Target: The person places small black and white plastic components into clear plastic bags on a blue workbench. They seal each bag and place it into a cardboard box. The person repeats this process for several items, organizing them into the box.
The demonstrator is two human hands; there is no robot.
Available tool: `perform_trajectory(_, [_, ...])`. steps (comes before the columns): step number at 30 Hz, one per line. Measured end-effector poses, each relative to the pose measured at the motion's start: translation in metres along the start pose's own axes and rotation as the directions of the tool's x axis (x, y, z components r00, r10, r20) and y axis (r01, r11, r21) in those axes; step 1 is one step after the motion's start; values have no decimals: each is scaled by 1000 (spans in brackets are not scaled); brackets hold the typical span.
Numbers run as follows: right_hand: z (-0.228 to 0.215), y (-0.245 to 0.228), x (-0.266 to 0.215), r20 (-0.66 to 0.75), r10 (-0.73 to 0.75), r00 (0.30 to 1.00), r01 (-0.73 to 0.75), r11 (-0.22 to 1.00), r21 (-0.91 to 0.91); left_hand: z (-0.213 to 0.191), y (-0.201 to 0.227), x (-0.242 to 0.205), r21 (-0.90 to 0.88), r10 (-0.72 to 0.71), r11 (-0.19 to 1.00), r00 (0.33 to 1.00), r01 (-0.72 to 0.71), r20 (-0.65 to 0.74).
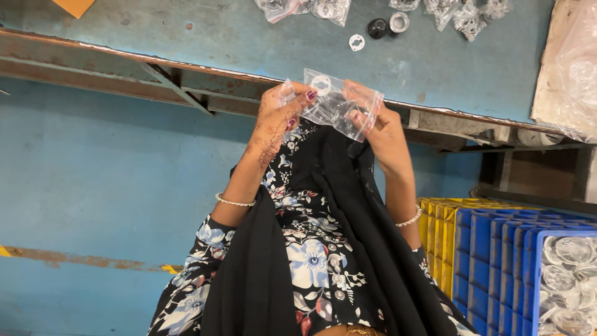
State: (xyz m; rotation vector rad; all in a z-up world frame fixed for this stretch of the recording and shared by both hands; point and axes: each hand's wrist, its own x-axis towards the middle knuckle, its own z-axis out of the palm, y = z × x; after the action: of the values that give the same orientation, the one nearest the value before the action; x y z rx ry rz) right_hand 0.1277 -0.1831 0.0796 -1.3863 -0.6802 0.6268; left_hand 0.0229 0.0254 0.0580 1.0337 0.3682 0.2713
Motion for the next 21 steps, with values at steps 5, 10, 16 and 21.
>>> perform_trajectory(5, [2, 13, 9, -36, 31, 999, -28, 996, 89, 1, -5, 11, 173, 24, 984, 999, -32, 47])
perform_trajectory(10, [4, 32, 17, -107, 6, 994, 13, 983, 182, -3, -22, 23, 201, 194, 945, 939, -256, 284])
perform_trajectory(16, [-11, 40, 17, -219, 42, 975, -15, 992, 122, -16, -18, 26, 53, 36, 998, 999, -36, -4])
perform_trajectory(21, [-68, 48, 50, -367, -298, 881, 27, 808, -589, -46, 6, 18, -166, 39, 985, 994, -55, -101])
